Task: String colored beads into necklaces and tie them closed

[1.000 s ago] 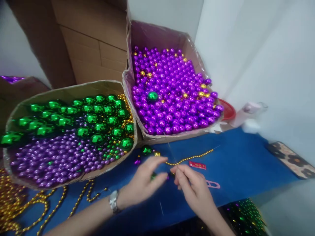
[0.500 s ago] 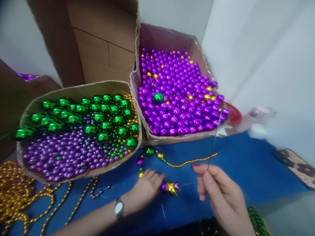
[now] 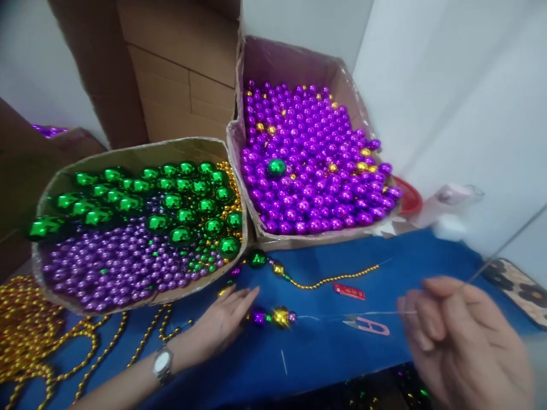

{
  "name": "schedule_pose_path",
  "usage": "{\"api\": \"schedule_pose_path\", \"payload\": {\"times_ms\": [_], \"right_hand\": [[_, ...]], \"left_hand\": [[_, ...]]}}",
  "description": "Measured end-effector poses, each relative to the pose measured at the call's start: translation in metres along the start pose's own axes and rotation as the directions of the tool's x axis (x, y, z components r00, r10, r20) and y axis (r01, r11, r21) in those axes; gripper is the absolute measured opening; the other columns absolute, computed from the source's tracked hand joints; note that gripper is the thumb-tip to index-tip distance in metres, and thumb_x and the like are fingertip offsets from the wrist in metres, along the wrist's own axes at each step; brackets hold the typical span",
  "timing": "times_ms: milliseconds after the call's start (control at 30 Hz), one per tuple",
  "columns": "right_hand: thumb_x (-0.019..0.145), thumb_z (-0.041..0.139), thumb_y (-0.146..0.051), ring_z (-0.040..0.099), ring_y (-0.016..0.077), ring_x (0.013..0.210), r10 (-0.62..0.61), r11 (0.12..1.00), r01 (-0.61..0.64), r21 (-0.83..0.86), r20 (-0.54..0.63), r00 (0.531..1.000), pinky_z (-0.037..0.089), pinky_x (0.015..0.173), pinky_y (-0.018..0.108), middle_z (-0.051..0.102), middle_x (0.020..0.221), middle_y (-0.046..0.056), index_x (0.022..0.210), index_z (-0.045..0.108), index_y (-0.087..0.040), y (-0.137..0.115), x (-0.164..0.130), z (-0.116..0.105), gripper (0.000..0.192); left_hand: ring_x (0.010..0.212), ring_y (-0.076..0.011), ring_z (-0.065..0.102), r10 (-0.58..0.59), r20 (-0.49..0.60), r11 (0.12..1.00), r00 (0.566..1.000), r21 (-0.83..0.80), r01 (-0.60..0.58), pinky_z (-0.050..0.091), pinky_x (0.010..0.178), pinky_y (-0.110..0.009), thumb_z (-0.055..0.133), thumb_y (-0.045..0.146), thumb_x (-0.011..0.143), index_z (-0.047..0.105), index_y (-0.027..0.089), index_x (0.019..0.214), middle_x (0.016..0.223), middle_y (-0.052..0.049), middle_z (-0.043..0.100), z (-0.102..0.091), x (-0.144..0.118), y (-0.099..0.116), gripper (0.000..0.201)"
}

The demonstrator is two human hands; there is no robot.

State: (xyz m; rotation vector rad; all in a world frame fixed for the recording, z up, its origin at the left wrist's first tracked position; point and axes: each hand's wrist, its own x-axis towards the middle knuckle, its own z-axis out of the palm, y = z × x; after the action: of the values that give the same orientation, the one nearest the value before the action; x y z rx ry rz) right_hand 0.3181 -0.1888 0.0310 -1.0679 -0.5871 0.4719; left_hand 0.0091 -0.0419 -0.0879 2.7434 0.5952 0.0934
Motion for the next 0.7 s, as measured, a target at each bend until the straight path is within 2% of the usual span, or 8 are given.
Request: {"api": "schedule_pose_path", "payload": {"times_ms": [100, 167, 267, 367, 467, 533, 600, 700], "right_hand": [[0.079, 0.067, -0.03, 0.04, 0.0085, 0.035, 0.032, 0.999, -0.028, -0.041, 0.109, 0.993, 0.033, 0.037, 0.024, 0.04, 0.043, -0.005, 0.087, 0.064, -0.02, 0.004, -0.018, 0.015, 0.014], [0.082, 0.064, -0.031, 0.044, 0.0099, 0.038, 0.052, 0.997, -0.042, -0.06, 0.189, 0.981, 0.033, 0.037, 0.024, 0.042, 0.044, -0.004, 0.088, 0.065, -0.02, 0.005, -0.031, 0.028, 0.013], [0.086, 0.059, -0.031, 0.046, 0.0107, 0.04, 0.085, 0.995, -0.067, -0.076, 0.262, 0.961, 0.033, 0.038, 0.023, 0.044, 0.045, -0.003, 0.088, 0.065, -0.02, 0.005, -0.041, 0.042, 0.012], [0.087, 0.058, -0.029, 0.047, 0.0109, 0.042, 0.091, 0.995, -0.074, -0.069, 0.289, 0.953, 0.033, 0.039, 0.023, 0.045, 0.047, -0.002, 0.09, 0.064, -0.019, 0.004, -0.039, 0.04, 0.012], [0.085, 0.06, -0.027, 0.044, 0.0094, 0.042, 0.063, 0.997, -0.053, -0.048, 0.231, 0.971, 0.031, 0.039, 0.022, 0.043, 0.049, -0.003, 0.092, 0.064, -0.018, 0.007, -0.025, 0.028, 0.012], [0.085, 0.061, -0.026, 0.04, 0.0075, 0.043, 0.063, 0.998, -0.059, -0.036, 0.138, 0.988, 0.03, 0.041, 0.022, 0.042, 0.051, -0.004, 0.092, 0.064, -0.017, 0.01, -0.011, 0.018, 0.012], [0.085, 0.062, -0.026, 0.037, 0.0061, 0.043, 0.078, 0.997, -0.077, -0.016, 0.044, 0.996, 0.029, 0.043, 0.022, 0.04, 0.051, -0.005, 0.09, 0.064, -0.017, 0.014, 0.004, 0.01, 0.01], [0.083, 0.065, -0.023, 0.036, 0.0055, 0.045, 0.072, 0.997, -0.072, 0.003, -0.058, 0.996, 0.027, 0.043, 0.021, 0.039, 0.052, -0.005, 0.089, 0.064, -0.017, 0.017, 0.024, -0.001, 0.009]], "left_hand": [[0.129, -0.0331, 0.036, -0.017, 0.004, 0.999, 1.0, -0.042, 0.017, 0.026, 0.105, -0.056, 0.063, 0.034, 0.078, 0.007, 0.019, 0.146, 0.136, -0.017, 0.045, -0.014, 0.007, 0.014, 0.089], [0.13, -0.035, 0.033, 0.03, -0.011, 0.997, 0.999, -0.073, -0.031, 0.023, 0.106, -0.058, 0.062, 0.048, 0.076, 0.013, 0.02, 0.145, 0.138, -0.017, 0.042, -0.017, 0.019, 0.032, 0.089], [0.128, -0.0334, 0.036, 0.109, -0.034, 0.988, 0.993, -0.107, -0.112, 0.024, 0.106, -0.056, 0.056, 0.051, 0.08, 0.02, 0.021, 0.143, 0.136, -0.015, 0.045, -0.006, 0.04, 0.058, 0.079], [0.12, -0.0298, 0.045, 0.125, -0.037, 0.986, 0.992, -0.105, -0.128, 0.031, 0.103, -0.052, 0.052, 0.045, 0.085, 0.03, 0.023, 0.137, 0.127, -0.012, 0.052, 0.012, 0.055, 0.073, 0.06], [0.097, -0.0237, 0.057, 0.11, 0.011, 0.99, 0.994, -0.091, -0.108, 0.041, 0.093, -0.045, 0.047, 0.039, 0.089, 0.043, 0.022, 0.124, 0.105, -0.008, 0.06, 0.025, 0.055, 0.073, 0.039], [0.085, -0.0211, 0.058, 0.089, 0.047, 0.993, 0.995, -0.077, -0.085, 0.046, 0.082, -0.039, 0.044, 0.039, 0.09, 0.047, 0.022, 0.116, 0.095, -0.006, 0.06, 0.028, 0.049, 0.068, 0.031], [0.081, -0.0209, 0.057, 0.053, 0.064, 0.997, 0.997, -0.054, -0.049, 0.047, 0.074, -0.035, 0.044, 0.039, 0.09, 0.049, 0.022, 0.11, 0.092, -0.006, 0.059, 0.028, 0.041, 0.062, 0.027], [0.082, -0.0209, 0.055, -0.012, 0.075, 1.0, 0.997, -0.014, 0.013, 0.047, 0.072, -0.033, 0.046, 0.037, 0.089, 0.05, 0.021, 0.105, 0.092, -0.006, 0.059, 0.023, 0.028, 0.054, 0.023]]}}
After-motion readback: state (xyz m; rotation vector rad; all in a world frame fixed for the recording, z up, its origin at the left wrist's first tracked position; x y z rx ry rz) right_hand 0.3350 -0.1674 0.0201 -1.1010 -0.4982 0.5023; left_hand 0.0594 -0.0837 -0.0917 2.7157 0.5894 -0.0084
